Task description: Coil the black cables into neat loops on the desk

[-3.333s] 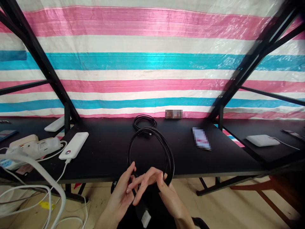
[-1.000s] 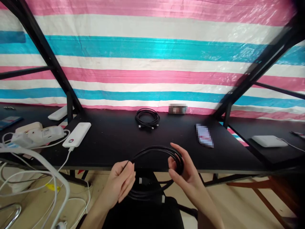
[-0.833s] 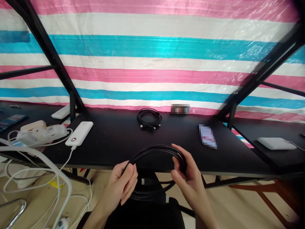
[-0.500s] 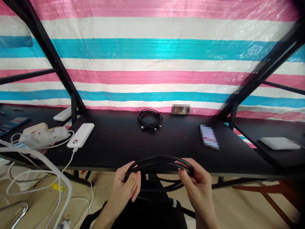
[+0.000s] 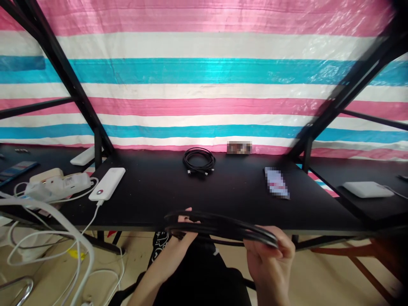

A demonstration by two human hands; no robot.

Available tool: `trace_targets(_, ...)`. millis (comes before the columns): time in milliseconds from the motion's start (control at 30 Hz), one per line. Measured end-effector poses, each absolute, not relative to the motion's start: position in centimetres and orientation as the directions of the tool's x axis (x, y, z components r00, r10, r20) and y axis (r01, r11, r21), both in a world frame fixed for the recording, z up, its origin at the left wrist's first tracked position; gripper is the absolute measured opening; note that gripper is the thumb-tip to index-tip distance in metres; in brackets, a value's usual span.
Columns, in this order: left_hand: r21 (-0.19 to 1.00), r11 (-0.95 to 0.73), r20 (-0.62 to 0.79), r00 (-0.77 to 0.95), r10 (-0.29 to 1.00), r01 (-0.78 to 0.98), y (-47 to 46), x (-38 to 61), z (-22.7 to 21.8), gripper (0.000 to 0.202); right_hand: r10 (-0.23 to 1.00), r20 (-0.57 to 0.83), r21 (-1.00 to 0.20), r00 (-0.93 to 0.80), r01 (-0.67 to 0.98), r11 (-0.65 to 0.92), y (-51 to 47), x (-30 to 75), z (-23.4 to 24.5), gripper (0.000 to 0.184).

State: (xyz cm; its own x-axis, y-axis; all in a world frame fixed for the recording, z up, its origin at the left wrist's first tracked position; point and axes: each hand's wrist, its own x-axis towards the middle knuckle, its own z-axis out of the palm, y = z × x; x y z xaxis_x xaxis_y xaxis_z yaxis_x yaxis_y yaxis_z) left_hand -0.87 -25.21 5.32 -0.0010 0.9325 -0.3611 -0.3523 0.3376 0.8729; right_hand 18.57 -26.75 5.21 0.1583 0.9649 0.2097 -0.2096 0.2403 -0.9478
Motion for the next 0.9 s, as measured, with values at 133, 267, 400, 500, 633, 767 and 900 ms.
trace_targets(133, 0.838, 0.375, -0.375, 0.083, 0.923, -0.396, -25.5, -0.3, 5.3, 0.054, 0.903, 0.333, -0.920, 0.271, -0.115, 0.374, -26.7, 17.5, 5.0, 0.025)
trace_targets(267, 0.763, 0.381, -0.334, 0.185, 0.924, -0.522, -25.4, -0.4, 6.0, 0.046, 0.914, 0.303, -0.890, 0.271, -0.263, 0.373, -26.4, 15.5, 6.2, 0.036)
trace_targets(400, 0.651, 0.352, -0.281, 0.217, 0.935, -0.673, -25.5, -0.4, 6.2, 0.024, 0.961, 0.205, -0.861, 0.188, -0.431, 0.268, -26.1, 14.5, 7.4, 0.034)
trace_targets(500, 0.512, 0.425, -0.374, 0.252, 0.893, -0.746, -25.6, -0.4, 5.9, 0.030, 0.987, 0.138, -0.870, 0.080, -0.467, 0.159, -25.6, 14.5, 7.4, 0.028)
trace_targets(633, 0.414, 0.400, -0.536, 0.136, 0.833, -0.818, -25.4, -0.4, 5.1, 0.033, 0.998, 0.064, -0.958, 0.026, -0.280, 0.069, -24.7, 14.5, 6.7, 0.021)
trace_targets(767, 0.421, 0.388, -0.724, -0.047, 0.688, -0.820, -24.5, 0.0, 4.3, 0.008, 0.999, 0.015, -0.994, 0.034, -0.109, 0.019, -23.5, 14.3, 5.4, 0.029)
trace_targets(900, 0.447, 0.409, -0.717, -0.045, 0.696, -0.796, -23.2, 0.7, 3.7, 0.016, 0.995, -0.077, -0.997, 0.062, 0.016, -0.078, -21.8, 14.6, 3.5, 0.036)
